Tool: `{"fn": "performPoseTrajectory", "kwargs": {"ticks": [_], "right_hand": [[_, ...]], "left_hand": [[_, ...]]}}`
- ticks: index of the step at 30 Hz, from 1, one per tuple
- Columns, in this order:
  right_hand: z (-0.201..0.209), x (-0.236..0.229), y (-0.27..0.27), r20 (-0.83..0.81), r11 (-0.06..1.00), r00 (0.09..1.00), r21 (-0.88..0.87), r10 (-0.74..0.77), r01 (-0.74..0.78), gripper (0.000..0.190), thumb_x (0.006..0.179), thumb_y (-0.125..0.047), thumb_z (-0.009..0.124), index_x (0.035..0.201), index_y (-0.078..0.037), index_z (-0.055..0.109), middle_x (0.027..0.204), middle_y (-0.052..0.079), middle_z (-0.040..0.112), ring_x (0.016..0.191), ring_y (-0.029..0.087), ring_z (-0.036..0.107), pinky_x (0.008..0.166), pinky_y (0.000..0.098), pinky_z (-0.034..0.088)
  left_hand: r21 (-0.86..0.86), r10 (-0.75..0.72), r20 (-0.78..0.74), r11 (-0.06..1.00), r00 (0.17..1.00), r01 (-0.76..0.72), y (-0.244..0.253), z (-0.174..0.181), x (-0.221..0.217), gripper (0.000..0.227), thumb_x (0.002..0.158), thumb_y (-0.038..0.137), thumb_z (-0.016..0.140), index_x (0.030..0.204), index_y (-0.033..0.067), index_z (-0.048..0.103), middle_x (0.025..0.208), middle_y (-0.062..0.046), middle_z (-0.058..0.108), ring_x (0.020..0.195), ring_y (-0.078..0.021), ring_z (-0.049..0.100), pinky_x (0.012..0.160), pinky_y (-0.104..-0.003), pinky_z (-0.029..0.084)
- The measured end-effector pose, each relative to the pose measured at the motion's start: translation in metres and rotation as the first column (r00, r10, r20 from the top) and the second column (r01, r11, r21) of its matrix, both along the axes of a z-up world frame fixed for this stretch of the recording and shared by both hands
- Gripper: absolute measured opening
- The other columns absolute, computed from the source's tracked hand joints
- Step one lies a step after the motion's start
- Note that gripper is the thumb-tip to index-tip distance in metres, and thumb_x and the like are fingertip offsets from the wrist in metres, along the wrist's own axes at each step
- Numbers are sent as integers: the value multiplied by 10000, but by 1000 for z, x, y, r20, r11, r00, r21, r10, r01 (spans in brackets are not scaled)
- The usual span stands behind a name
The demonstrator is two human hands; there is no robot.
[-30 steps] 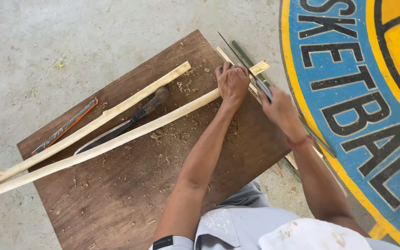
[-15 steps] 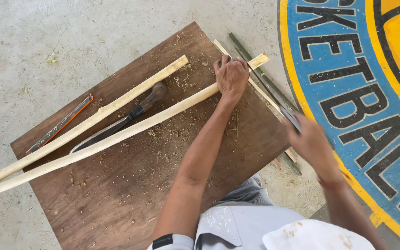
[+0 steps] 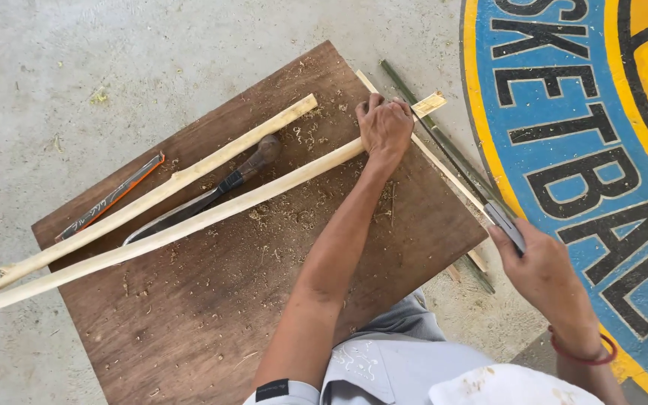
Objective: Shaving and shaping bamboo poles using a machete and a utility knife on a wooden workbench.
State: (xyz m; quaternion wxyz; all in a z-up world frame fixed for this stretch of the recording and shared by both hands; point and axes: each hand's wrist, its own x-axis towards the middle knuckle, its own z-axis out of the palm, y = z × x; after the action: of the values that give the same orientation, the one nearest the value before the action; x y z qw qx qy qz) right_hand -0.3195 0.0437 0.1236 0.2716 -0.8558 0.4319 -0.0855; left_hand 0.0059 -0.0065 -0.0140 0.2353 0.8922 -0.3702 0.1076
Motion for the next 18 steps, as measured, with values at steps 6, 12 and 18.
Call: {"fn": "performPoseTrajectory", "kwargs": {"ticks": [6, 12, 18], "right_hand": [[-35, 103, -35, 111, 997, 991, -19, 77, -75, 343, 1043, -309, 616, 925, 13, 631, 794, 272, 670, 702, 440, 669, 649, 510, 493], [-74, 134, -57, 243, 961, 954, -251, 178, -115, 313, 1030, -283, 652, 932, 14, 640, 843, 300, 655, 806, 521, 633, 657, 553, 490], [7, 13, -2, -12, 1000, 1000, -3, 5, -5, 318, 966, -337, 634, 980, -21, 664, 749, 260, 654, 683, 465, 635, 607, 520, 487]], "left_hand": [[-108, -42, 17, 993, 999, 43, -7, -15, 2, 579, 1039, 222, 387, 481, 182, 535, 599, -40, 631, 936, -198, 635, 994, -458, 455], [-26, -42, -61, 999, 997, 40, 1, 2, -6, 547, 1030, 239, 402, 510, 170, 555, 596, -54, 650, 922, -198, 636, 1017, -480, 428], [23, 2, -88, 1000, 996, 0, 0, 7, -1, 548, 1004, 261, 408, 500, 159, 594, 617, -52, 681, 973, -183, 649, 980, -453, 436]]}}
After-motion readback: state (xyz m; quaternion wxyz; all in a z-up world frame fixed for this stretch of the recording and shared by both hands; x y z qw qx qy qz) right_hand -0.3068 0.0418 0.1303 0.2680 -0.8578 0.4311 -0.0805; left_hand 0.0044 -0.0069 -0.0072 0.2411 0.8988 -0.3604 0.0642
